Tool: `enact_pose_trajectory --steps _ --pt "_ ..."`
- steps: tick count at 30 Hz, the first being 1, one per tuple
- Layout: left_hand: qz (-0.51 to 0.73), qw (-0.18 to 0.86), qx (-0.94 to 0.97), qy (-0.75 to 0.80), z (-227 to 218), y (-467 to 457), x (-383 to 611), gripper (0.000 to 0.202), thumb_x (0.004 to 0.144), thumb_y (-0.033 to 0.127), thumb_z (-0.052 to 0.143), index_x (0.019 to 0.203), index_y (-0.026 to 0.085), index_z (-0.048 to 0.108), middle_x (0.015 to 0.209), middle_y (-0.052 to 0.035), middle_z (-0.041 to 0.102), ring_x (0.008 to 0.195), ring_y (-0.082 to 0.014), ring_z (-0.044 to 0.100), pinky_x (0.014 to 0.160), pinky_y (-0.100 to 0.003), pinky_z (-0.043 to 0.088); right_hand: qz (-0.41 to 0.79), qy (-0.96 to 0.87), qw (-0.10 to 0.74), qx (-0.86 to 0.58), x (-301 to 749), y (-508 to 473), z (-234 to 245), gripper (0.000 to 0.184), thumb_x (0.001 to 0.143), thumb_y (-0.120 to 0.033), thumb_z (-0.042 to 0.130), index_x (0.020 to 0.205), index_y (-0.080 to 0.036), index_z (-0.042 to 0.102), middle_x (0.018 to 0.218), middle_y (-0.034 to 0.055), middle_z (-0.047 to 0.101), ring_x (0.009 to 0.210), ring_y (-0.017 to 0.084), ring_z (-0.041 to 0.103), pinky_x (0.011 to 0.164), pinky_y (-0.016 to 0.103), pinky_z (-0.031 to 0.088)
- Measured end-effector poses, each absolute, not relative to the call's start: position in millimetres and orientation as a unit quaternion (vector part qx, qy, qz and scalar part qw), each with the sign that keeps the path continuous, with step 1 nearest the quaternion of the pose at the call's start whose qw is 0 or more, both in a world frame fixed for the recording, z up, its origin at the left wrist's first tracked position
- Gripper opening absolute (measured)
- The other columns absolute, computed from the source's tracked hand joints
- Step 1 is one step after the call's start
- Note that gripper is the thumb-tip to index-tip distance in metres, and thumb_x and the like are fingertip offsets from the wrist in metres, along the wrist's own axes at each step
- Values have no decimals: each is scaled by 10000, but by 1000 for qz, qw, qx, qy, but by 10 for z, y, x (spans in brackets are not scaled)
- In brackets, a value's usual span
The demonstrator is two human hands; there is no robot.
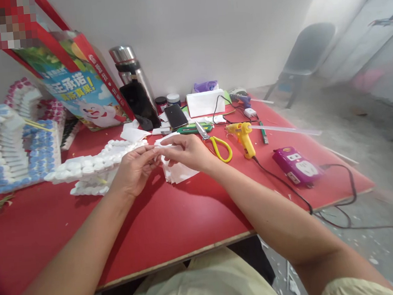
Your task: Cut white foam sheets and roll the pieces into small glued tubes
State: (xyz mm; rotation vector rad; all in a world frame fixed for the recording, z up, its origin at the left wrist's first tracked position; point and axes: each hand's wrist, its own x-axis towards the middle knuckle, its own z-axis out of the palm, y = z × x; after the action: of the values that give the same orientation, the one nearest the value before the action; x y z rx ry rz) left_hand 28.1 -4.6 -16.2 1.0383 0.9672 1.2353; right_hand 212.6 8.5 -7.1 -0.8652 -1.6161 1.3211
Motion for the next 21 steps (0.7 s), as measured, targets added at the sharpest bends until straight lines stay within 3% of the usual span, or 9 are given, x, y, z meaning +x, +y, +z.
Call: enact_pose_trajectory --steps 4,9,13,18,21 --pt "516 584 474 410 -176 -37 264 127 757 270 801 784 153 762 688 -11 630 655 -104 540 664 -232 445 590 -619 396 -334 2132 73 -52 500 898 -612 614 931 -131 746 816 77 748 712 184 734 695 299 607" --pt "514 579 467 428 -162 -38 276 153 722 279 823 784 154 761 685 -11 631 646 -109 546 665 -245 453 534 -667 389 -345 2122 99 -113 362 894 -438 672 1066 -130 753 839 67 742 721 182 735 687 292 600" --pt "511 583 446 447 -141 -47 289 189 667 281 854 773 149 769 660 -12 621 616 -105 528 620 -239 441 439 -723 374 -380 2116 86 -145 382 873 -383 696 1184 -163 725 892 58 755 685 185 737 675 296 575" --pt "504 581 458 446 -152 -40 284 203 674 291 851 795 144 780 656 -23 630 617 -112 533 615 -248 438 403 -758 363 -362 2138 85 -166 227 944 -280 563 1029 -182 749 819 22 748 651 154 739 672 261 552" --pt "506 592 450 437 -154 -37 284 191 674 277 855 780 142 771 661 -18 621 620 -104 526 610 -235 432 424 -730 393 -365 2113 87 -202 248 949 -267 546 1091 -167 722 785 17 734 604 144 732 657 259 558"
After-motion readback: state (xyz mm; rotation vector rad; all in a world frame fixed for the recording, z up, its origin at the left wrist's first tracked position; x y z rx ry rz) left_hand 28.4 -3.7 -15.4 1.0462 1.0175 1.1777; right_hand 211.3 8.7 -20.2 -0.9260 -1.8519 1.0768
